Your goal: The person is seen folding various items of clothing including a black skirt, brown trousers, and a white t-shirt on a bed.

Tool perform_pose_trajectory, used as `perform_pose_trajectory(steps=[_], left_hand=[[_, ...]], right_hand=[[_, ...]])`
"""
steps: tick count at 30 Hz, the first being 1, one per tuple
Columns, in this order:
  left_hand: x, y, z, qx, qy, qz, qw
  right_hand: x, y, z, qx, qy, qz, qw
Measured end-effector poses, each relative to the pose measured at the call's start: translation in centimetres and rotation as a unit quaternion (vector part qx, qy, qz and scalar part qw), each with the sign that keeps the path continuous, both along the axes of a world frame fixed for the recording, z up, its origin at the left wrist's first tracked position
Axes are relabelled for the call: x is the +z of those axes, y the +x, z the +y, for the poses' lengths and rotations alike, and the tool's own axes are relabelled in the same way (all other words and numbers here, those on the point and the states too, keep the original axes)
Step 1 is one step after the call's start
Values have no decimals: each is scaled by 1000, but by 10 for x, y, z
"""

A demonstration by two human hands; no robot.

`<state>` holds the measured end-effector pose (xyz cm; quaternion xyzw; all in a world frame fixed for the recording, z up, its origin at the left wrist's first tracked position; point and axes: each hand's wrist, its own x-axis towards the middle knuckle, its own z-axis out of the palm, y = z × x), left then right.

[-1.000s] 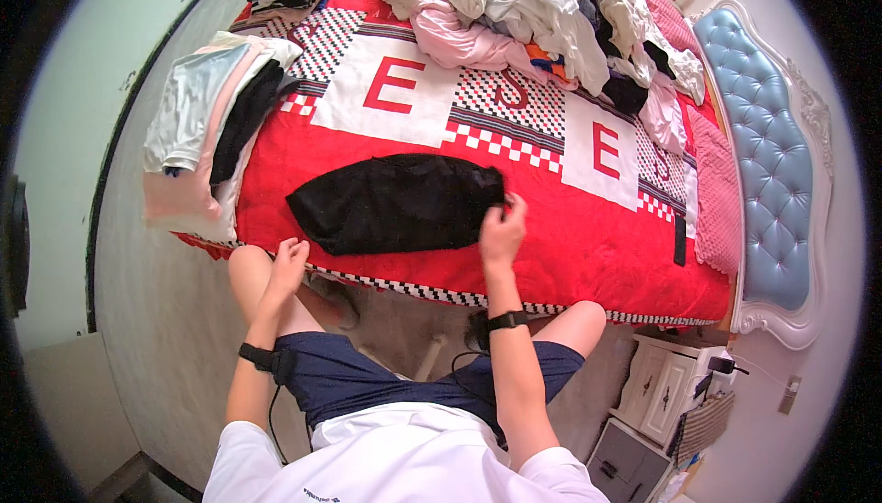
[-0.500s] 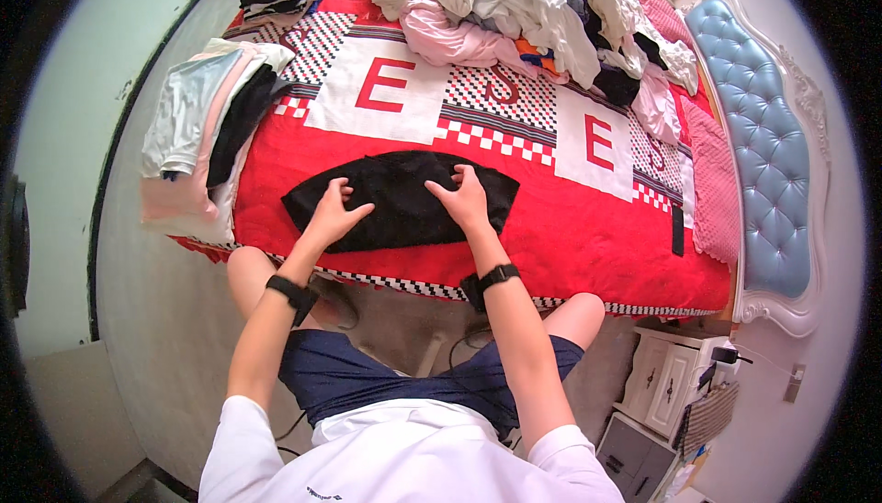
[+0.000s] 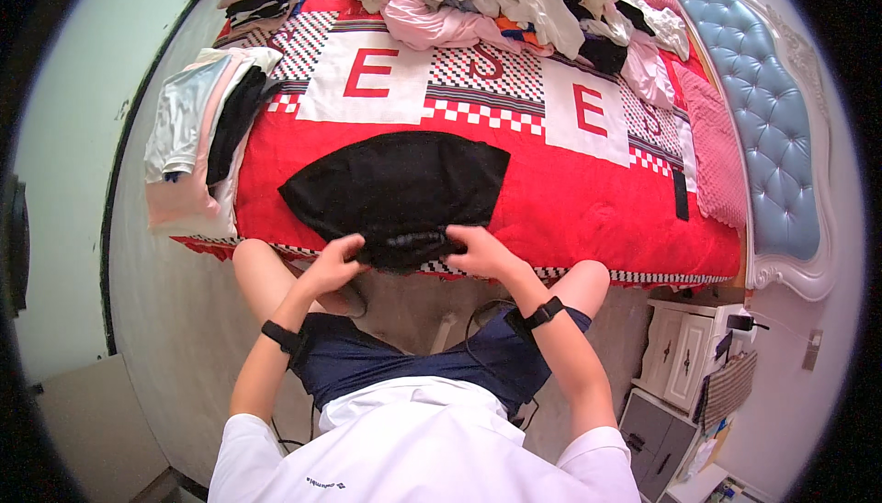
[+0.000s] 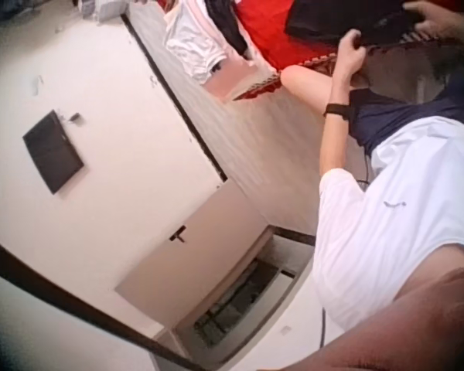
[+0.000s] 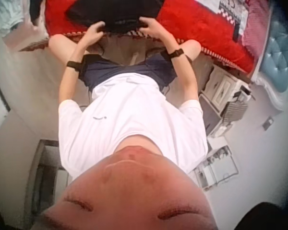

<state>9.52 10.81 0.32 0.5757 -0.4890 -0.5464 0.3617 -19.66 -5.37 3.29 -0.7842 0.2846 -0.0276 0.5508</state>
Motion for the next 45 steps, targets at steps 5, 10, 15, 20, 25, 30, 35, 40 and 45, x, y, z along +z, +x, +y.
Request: perform_pose_trajectory(steps=[5, 10, 15, 20, 25, 30, 35, 40, 45], left_hand=[[-14, -18, 19, -64, 8, -124, 990], [-40, -17, 17, -30, 34, -176, 983], [-8, -34, 17, -63, 5, -266, 962], [-13, -35, 15, -91, -240, -184, 949], [-12, -47, 6, 31, -35, -96, 994], [-44, -45, 1, 125, -2, -125, 984], [-21, -41, 0, 87, -77, -185, 976], [-29, -42, -4, 111, -42, -240, 963], [-34, -45, -3, 205, -89, -222, 949]], right_hand=[[-41, -11, 21, 61, -205, 117, 970], [-31, 16, 34, 66, -290, 122, 947], [-25, 12, 37, 81, -311, 53, 946], [-29, 6, 37, 27, -249, -16, 968], [-38, 15, 35, -53, -255, 11, 965], [-47, 28, 34, -70, -295, 80, 950], [-48, 28, 32, -176, -296, -26, 939], [-49, 31, 34, -144, -285, 52, 946], [-57, 35, 33, -197, -279, -53, 938]])
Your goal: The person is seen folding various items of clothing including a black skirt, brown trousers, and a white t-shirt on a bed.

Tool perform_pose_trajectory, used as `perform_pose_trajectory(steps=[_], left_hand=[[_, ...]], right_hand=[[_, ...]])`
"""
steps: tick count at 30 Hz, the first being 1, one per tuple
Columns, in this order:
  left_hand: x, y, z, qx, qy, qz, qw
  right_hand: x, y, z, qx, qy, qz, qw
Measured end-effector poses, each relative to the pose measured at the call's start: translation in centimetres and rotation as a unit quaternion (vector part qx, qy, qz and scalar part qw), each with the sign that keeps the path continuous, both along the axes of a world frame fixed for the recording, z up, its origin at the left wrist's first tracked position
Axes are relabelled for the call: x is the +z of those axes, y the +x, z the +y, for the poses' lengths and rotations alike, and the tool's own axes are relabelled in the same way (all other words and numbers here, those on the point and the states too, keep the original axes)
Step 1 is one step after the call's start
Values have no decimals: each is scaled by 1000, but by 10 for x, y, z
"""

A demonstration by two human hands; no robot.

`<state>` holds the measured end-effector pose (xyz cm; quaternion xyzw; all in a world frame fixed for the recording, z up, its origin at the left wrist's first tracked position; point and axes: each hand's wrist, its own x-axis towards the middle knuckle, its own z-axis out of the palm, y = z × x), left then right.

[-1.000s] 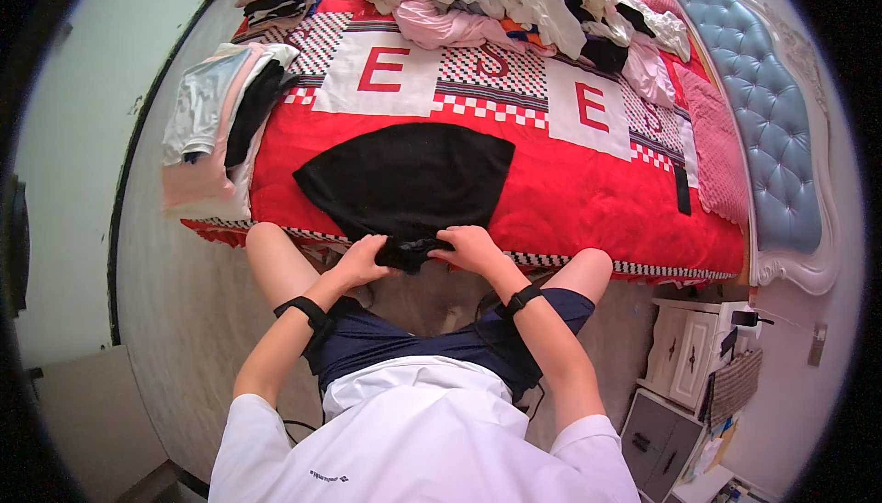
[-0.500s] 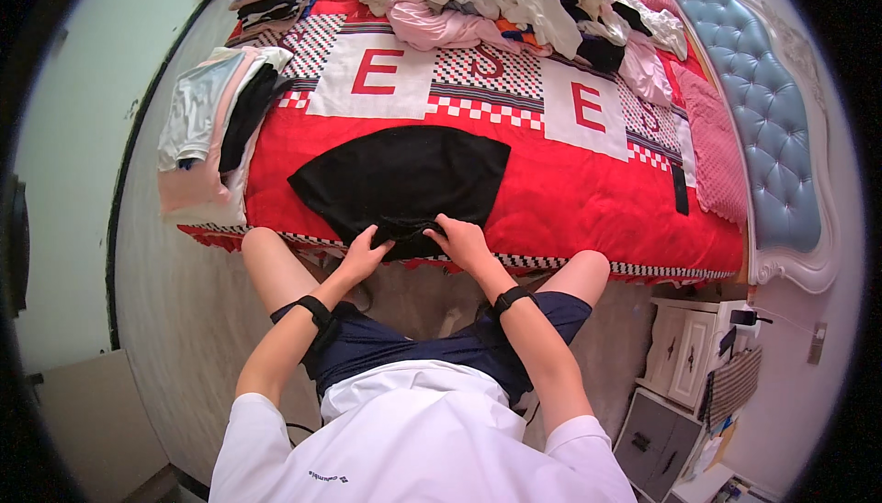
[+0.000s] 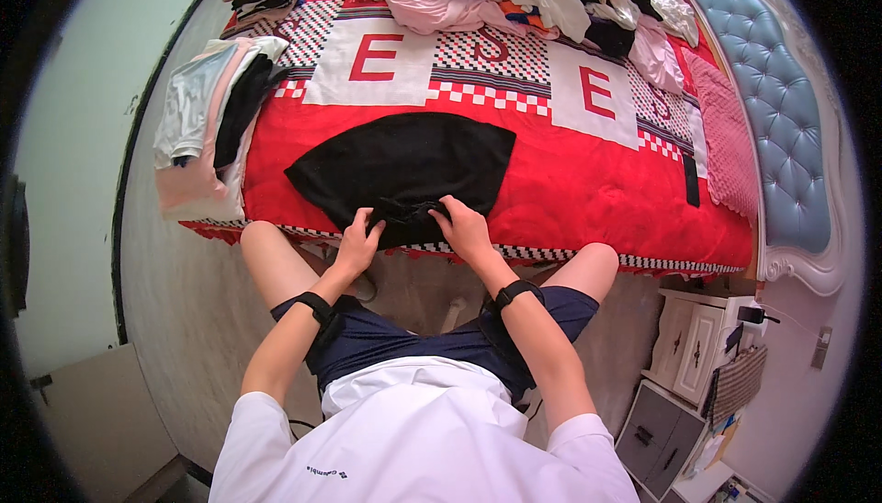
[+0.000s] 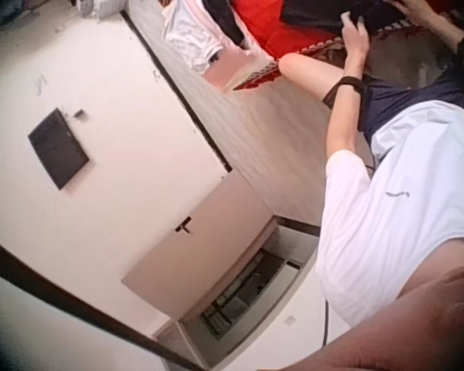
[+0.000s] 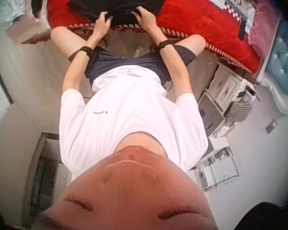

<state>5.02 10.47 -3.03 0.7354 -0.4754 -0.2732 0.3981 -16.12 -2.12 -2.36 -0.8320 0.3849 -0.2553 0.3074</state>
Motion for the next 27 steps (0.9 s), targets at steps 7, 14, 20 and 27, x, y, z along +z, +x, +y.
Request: perform_pose_trajectory(steps=[7, 14, 20, 27], left_hand=[[16, -23, -4, 115, -15, -61, 991], [36, -13, 5, -318, 100, -461, 823], [22, 0, 3, -315, 32, -529, 787], [14, 22, -6, -373, -12, -412, 831]], right_hand=[[6, 1, 2, -64, -68, 15, 996], [21, -17, 30, 217, -259, 335, 879], [21, -32, -10, 333, -205, 294, 872], [10, -39, -40, 361, -273, 258, 854]])
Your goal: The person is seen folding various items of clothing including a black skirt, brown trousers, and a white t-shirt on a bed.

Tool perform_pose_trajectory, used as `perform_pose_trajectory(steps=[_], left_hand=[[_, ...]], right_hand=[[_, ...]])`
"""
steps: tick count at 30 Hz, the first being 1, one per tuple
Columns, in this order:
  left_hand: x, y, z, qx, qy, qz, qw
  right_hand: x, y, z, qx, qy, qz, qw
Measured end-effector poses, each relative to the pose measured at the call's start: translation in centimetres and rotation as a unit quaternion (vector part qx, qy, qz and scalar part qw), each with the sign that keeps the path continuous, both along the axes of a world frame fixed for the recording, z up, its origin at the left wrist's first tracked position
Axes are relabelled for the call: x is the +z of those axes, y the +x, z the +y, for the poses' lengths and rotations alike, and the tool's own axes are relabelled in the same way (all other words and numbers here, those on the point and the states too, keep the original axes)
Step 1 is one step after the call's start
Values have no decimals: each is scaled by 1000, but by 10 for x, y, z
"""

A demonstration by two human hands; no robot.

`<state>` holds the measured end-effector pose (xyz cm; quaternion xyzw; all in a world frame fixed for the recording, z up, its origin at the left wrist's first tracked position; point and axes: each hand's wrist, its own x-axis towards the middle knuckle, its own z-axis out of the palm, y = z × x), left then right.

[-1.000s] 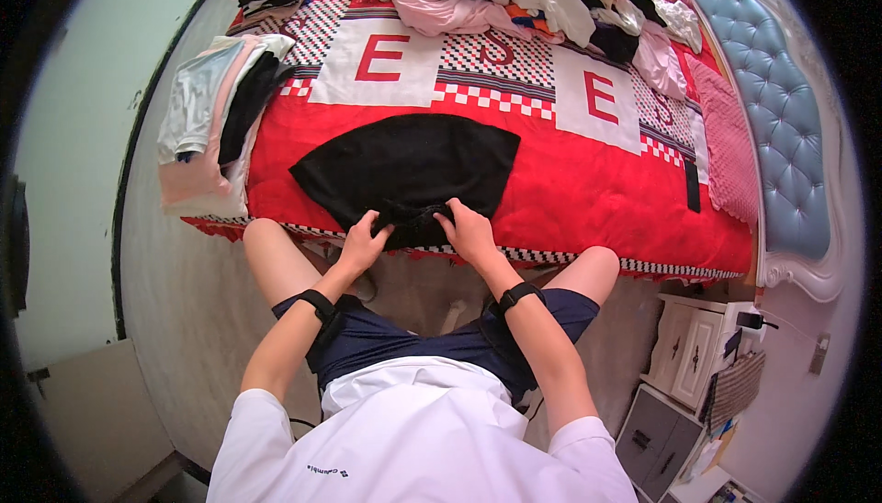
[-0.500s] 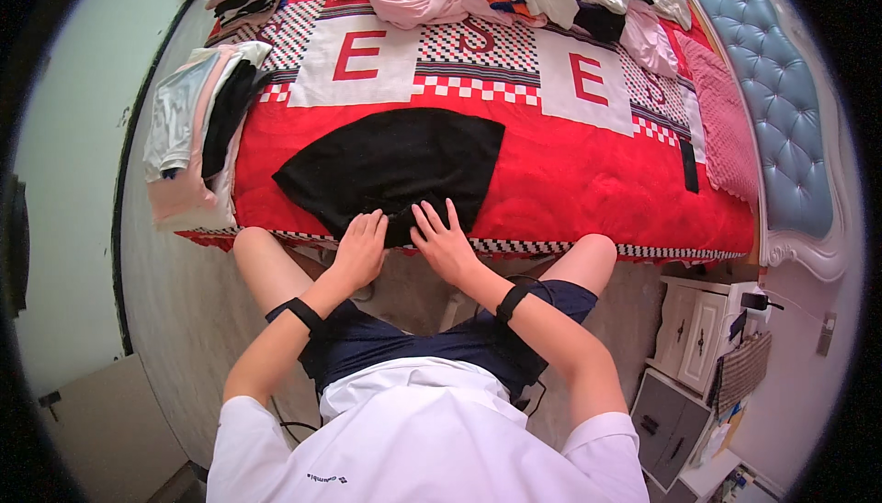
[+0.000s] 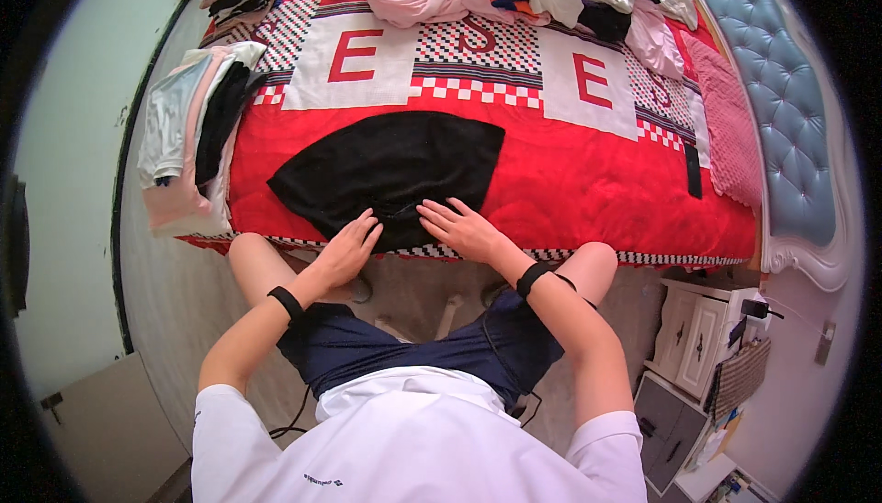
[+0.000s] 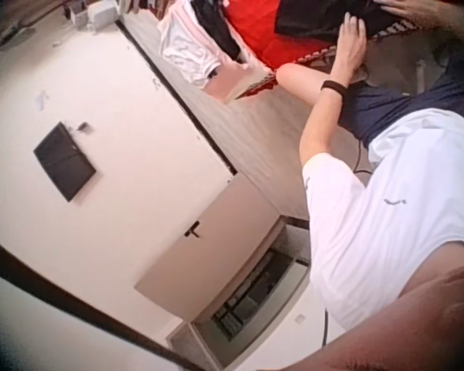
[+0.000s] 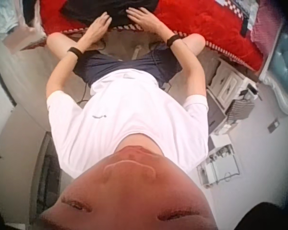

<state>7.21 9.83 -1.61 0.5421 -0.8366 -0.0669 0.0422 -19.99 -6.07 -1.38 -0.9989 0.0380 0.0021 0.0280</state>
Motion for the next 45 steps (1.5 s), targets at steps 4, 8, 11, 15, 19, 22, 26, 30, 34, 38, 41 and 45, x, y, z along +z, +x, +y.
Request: perform_pose_trajectory(steps=[4, 8, 11, 15, 19, 22, 26, 30, 34, 38, 41, 45], left_hand=[[13, 21, -18, 1, 50, 129, 990], [15, 43, -29, 106, 78, 407, 904], [28, 47, -52, 239, 37, 435, 867], [18, 77, -99, 310, -10, 455, 835], [14, 96, -138, 379, 9, 403, 833], [6, 94, -144, 411, -30, 360, 837], [9, 94, -145, 421, -56, 361, 830], [5, 90, -149, 443, -83, 362, 816], [20, 62, -155, 340, -219, 110, 908], [19, 20, -161, 150, -180, 149, 961], [0, 9, -159, 162, -122, 57, 978], [-17, 9, -161, 165, -99, 10, 981]], right_hand=[[0, -2, -7, -3, -46, -28, 999], [3, 6, -31, 0, 94, -129, 987], [19, 17, -49, -196, 297, -224, 907], [30, 59, -84, -262, 404, -268, 835], [12, 86, -116, -357, 341, -281, 823], [-5, 100, -123, -415, 277, -275, 822], [-1, 111, -123, -434, 202, -286, 830], [2, 113, -128, -375, -5, -284, 882], [9, 104, -88, -226, -31, -302, 925], [-5, 83, -60, -277, -5, -198, 940], [-15, 54, -62, -400, -3, -152, 904], [-33, 25, -70, -469, -69, -131, 871]])
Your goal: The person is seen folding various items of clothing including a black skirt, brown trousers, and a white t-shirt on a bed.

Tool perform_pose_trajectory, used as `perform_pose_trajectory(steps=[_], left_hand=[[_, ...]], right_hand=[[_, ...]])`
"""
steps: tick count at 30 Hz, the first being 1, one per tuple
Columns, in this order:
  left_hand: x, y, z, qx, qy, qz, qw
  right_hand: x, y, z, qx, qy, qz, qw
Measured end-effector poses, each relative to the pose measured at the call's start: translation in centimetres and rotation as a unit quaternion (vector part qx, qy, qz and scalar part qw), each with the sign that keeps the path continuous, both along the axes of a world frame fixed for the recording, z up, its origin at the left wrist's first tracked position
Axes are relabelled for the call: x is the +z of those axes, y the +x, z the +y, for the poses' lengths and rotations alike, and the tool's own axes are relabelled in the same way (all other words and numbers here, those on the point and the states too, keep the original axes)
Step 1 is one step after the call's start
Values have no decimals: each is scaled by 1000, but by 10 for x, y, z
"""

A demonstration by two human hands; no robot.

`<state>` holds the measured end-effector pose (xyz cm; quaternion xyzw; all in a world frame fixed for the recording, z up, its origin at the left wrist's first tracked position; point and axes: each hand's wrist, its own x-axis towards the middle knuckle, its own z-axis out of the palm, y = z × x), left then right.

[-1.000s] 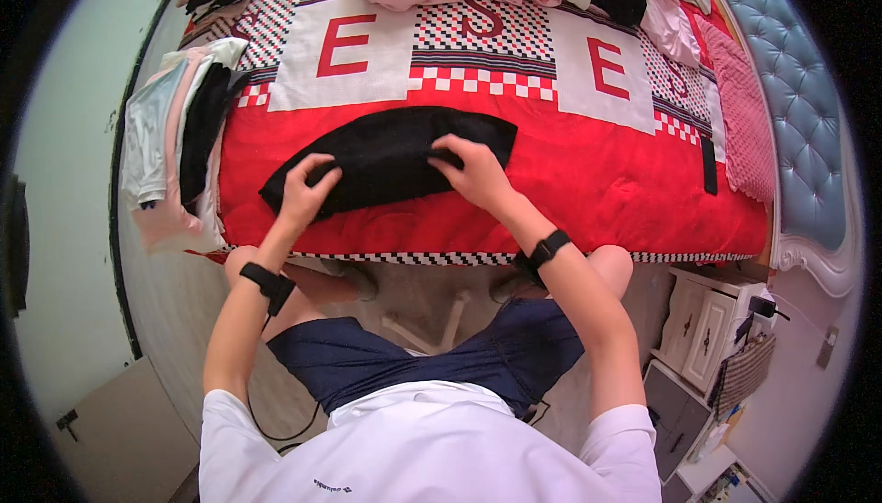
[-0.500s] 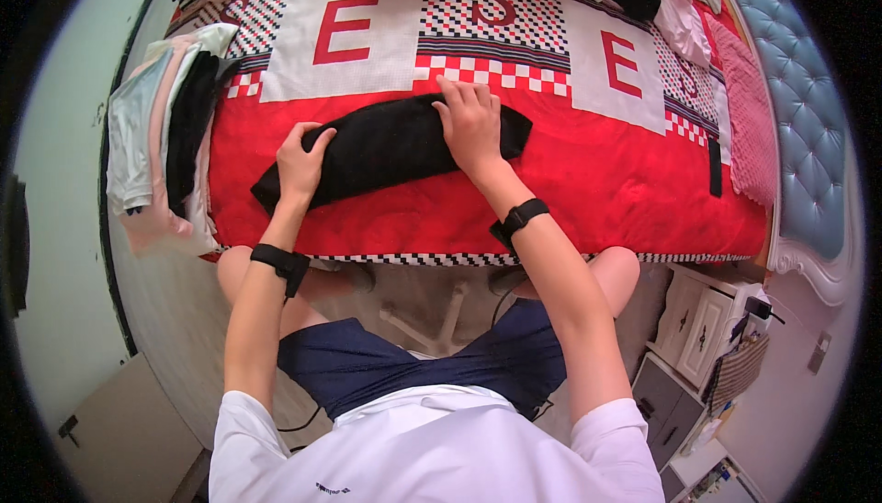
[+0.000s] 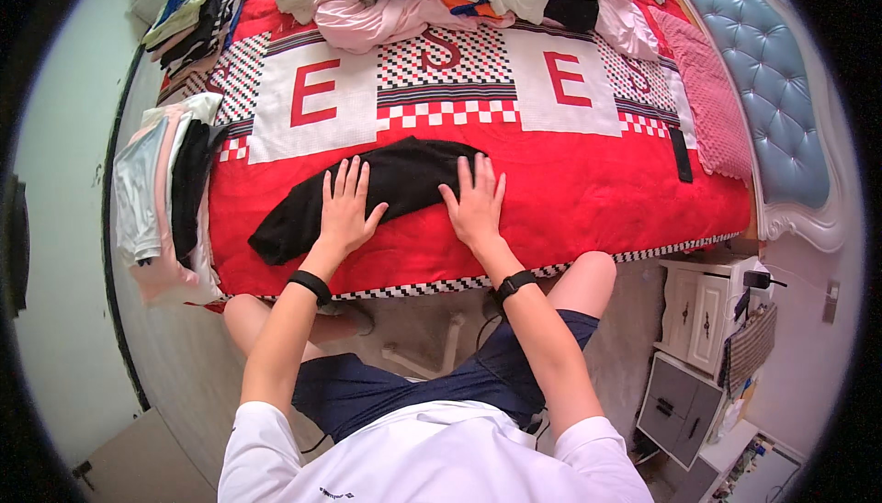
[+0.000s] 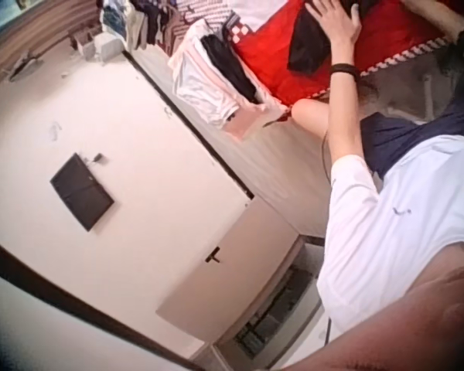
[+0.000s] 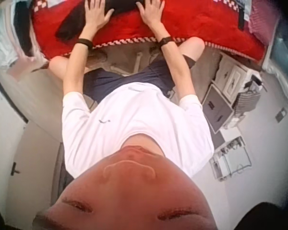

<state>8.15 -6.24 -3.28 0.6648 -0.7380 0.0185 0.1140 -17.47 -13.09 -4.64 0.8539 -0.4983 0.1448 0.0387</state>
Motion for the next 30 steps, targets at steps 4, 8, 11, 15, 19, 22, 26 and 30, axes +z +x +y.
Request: perform_pose_trajectory(steps=[4, 8, 11, 15, 19, 22, 26, 30], left_hand=[[-3, 0, 2, 0, 18, -7, 1000], [-3, -4, 0, 7, 9, -8, 1000], [-4, -4, -2, 9, 14, -8, 1000], [-8, 2, 6, 31, 48, -12, 998], [-3, -2, 3, 18, 28, 9, 999], [0, -2, 1, 12, 69, -2, 998], [-1, -2, 0, 15, 56, 13, 998], [-5, 0, 4, 22, 49, 11, 998]], right_hand=[[5, 9, -3, -187, 150, -322, 916], [2, 16, -28, -295, 272, -451, 797], [2, 23, -36, -250, 337, -561, 714], [49, 61, -15, -116, 206, -432, 870], [43, 82, 1, 175, 61, -281, 942], [22, 89, 13, 216, 49, -103, 970], [16, 82, 7, 231, 79, -61, 968], [17, 79, 6, 244, 96, -86, 961]])
